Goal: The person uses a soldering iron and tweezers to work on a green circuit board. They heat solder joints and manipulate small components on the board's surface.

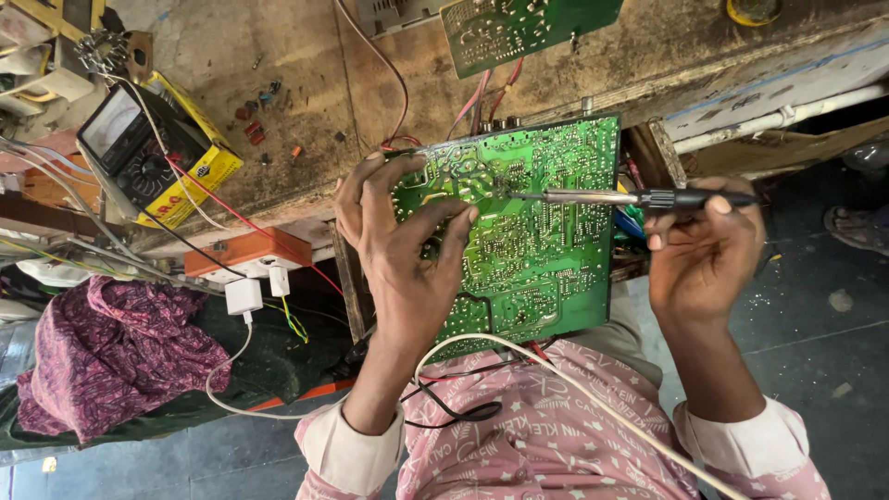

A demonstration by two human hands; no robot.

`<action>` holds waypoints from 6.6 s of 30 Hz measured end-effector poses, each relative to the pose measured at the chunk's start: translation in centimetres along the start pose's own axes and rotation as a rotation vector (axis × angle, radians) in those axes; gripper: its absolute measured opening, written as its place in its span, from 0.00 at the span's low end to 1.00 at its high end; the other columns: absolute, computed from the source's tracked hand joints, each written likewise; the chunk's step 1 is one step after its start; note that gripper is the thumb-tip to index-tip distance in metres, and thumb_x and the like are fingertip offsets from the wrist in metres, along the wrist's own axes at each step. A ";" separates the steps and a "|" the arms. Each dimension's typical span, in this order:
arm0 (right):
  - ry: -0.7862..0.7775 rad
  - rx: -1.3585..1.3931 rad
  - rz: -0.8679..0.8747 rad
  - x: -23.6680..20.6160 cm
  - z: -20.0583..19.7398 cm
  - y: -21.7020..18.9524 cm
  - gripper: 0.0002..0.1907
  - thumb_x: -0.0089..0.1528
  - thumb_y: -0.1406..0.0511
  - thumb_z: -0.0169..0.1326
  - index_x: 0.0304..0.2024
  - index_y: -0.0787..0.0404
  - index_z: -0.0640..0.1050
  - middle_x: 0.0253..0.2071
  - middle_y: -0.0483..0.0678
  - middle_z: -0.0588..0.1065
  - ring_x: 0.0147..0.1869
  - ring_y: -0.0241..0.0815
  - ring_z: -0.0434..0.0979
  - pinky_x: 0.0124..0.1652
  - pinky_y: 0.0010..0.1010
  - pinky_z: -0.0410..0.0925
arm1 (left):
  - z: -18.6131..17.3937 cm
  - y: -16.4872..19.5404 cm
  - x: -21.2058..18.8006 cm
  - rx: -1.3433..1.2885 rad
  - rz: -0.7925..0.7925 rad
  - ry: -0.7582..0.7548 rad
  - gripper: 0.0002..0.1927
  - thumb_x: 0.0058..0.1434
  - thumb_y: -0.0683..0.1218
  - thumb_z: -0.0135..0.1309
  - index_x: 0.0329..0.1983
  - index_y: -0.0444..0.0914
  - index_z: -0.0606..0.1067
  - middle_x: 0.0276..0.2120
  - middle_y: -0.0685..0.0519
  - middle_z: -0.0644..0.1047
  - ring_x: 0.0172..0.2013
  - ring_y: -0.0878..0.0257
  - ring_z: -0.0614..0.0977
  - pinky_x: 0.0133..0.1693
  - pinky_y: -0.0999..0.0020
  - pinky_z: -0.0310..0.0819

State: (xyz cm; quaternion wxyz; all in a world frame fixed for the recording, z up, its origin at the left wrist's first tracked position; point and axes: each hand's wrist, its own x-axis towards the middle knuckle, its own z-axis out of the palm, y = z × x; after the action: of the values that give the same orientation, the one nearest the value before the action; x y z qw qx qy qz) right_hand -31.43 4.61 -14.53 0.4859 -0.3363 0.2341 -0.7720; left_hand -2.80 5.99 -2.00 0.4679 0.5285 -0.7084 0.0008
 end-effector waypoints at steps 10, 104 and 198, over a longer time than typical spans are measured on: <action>0.111 0.292 0.318 1.3 -2.2 0.7 0.15 0.78 0.60 0.49 0.45 0.65 0.78 0.30 0.50 0.76 0.31 0.38 0.72 0.43 0.31 0.67 | -0.1 -0.2 0.0 -0.037 -0.022 0.014 0.07 0.57 0.45 0.70 0.35 0.40 0.84 0.58 0.49 0.73 0.67 0.46 0.65 0.69 0.49 0.56; 0.089 -0.233 -0.118 -0.8 2.9 -0.6 0.18 0.78 0.59 0.60 0.49 0.67 0.70 0.35 0.57 0.77 0.30 0.42 0.78 0.26 0.26 0.69 | 1.6 0.2 0.0 -0.021 -0.049 -0.018 0.05 0.59 0.43 0.68 0.35 0.39 0.83 0.59 0.49 0.72 0.69 0.46 0.64 0.71 0.50 0.54; 0.159 0.114 0.281 1.5 -1.7 1.0 0.13 0.78 0.63 0.49 0.45 0.69 0.75 0.32 0.57 0.78 0.28 0.43 0.75 0.28 0.25 0.68 | 0.8 0.3 -0.1 -0.154 -0.104 -0.023 0.07 0.55 0.44 0.71 0.36 0.41 0.85 0.57 0.50 0.75 0.66 0.49 0.68 0.69 0.52 0.59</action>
State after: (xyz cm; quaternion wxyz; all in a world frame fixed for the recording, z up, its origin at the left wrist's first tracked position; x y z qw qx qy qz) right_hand -32.55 2.91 -15.89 0.5875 -0.2100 0.2722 -0.7326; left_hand -3.56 5.86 -2.37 0.4983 0.5270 -0.6833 -0.0839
